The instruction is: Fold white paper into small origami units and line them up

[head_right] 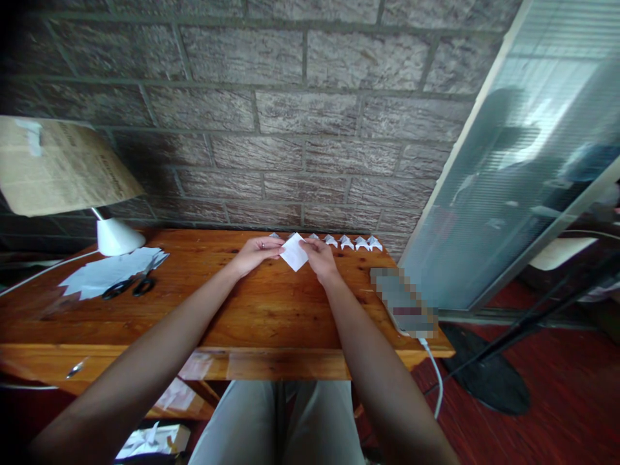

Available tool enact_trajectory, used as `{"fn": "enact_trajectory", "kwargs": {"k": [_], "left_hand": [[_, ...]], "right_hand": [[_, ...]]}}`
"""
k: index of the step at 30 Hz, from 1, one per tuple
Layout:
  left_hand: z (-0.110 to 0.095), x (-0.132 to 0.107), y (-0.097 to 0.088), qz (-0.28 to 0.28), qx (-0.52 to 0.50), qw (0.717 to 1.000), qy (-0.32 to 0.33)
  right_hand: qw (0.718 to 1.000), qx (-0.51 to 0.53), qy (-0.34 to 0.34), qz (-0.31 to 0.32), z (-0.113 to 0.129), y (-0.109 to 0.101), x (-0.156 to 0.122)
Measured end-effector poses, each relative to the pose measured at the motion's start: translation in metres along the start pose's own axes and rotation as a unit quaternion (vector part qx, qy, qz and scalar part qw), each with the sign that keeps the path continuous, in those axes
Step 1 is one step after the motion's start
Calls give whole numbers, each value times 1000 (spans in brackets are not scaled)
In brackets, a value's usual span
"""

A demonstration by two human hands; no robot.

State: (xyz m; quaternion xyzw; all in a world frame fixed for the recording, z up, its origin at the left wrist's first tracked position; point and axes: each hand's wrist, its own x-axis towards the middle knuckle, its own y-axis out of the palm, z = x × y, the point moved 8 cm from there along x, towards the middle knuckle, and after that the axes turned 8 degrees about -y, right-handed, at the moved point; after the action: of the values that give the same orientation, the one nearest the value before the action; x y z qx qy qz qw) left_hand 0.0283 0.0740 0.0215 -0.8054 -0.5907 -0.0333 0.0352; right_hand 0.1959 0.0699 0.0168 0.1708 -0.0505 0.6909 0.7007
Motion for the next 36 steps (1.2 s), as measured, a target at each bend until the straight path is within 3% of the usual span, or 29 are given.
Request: {"fn": "enact_trajectory", "kwargs": {"k": [3, 7, 16, 26, 36], "left_hand": [[0, 1, -2, -8, 2, 1000, 5], [-1, 1, -11, -59, -11, 998, 21], [7, 6, -18, -82, -141, 987, 9], [7, 5, -17, -73, -149, 986, 10], [1, 3, -16, -78, -138, 987, 18]], "right_hand": [[1000, 2, -4, -1, 0, 0, 0], [999, -9, -17, 28, -1, 6, 0], [995, -54, -26, 85, -8, 10, 1], [997, -18, -62, 39, 6, 8, 1], [998, 16, -40, 39, 9, 10, -3]]}}
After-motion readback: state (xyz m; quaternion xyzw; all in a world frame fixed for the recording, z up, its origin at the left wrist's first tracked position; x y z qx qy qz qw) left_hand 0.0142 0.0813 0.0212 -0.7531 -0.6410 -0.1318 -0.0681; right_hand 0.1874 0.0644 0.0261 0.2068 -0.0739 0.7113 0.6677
